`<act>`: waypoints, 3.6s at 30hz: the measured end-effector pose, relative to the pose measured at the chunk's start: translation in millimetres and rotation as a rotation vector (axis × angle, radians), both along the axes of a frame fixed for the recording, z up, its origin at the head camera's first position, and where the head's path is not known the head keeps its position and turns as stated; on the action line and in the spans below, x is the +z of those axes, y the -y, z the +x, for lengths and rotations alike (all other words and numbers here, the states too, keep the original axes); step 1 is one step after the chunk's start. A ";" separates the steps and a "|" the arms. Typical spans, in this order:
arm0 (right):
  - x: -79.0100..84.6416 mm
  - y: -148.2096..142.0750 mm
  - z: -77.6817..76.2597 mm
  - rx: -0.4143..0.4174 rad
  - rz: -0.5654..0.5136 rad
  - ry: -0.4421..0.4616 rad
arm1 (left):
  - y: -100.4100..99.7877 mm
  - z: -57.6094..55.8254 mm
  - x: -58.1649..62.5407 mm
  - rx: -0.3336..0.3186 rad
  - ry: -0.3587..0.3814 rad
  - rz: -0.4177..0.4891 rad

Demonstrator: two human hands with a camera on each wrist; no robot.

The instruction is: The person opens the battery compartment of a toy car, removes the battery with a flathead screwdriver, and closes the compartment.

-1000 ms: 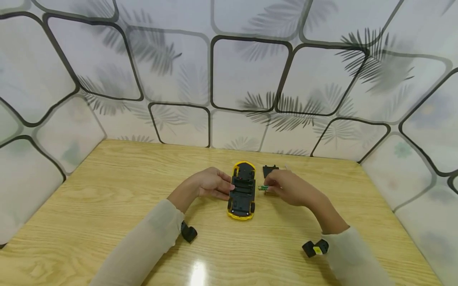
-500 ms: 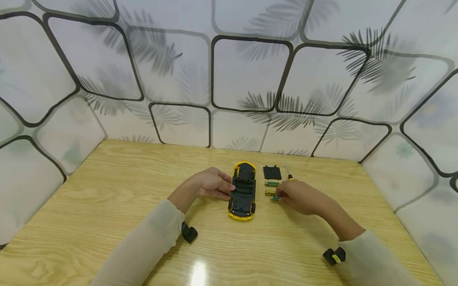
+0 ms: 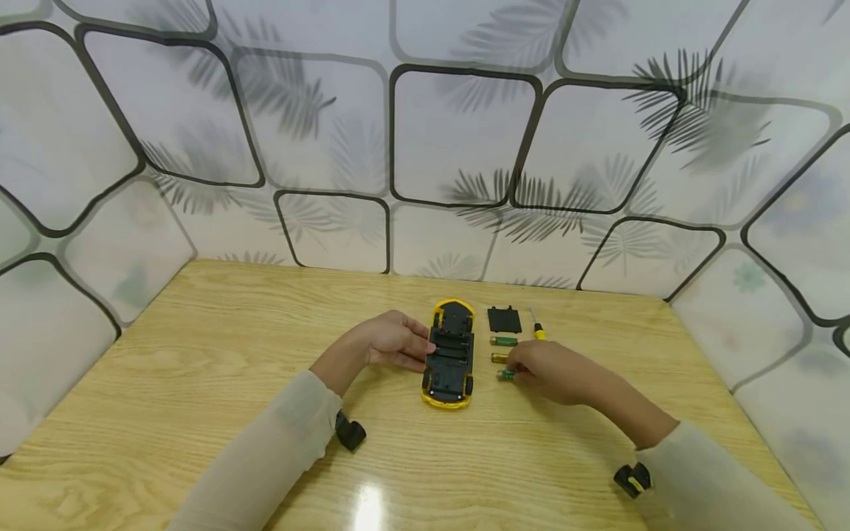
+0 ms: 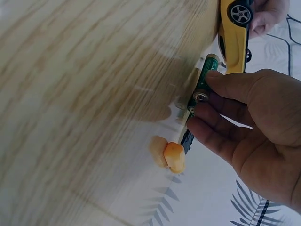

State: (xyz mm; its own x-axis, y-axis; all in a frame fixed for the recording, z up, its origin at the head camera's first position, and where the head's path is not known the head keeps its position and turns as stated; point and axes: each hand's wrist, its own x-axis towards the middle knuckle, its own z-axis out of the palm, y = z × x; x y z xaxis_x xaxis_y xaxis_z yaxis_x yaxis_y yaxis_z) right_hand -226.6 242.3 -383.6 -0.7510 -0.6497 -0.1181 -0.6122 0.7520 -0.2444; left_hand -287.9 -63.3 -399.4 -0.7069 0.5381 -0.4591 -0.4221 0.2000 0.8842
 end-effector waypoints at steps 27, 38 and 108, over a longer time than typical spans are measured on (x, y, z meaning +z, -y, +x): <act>19.3 -9.6 -7.6 -0.030 -0.016 -0.067 | -0.8 -0.2 0.7 0.006 0.004 0.000; 18.7 -12.1 -52.2 -0.118 -0.085 -0.080 | -0.9 -2.0 -4.0 0.002 0.004 -0.002; 9.3 1.0 -112.0 -0.286 -0.040 0.034 | 0.8 -1.8 -0.4 -0.006 -0.016 0.001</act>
State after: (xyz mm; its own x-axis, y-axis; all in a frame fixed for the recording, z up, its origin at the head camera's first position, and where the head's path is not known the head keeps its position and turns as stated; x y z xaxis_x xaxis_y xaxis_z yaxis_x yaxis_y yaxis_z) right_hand -338.6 241.3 -374.3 -0.9006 -0.4164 -0.1247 -0.3672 0.8823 -0.2944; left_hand -289.7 -64.1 -399.9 -0.7110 0.5428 -0.4471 -0.4064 0.2017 0.8912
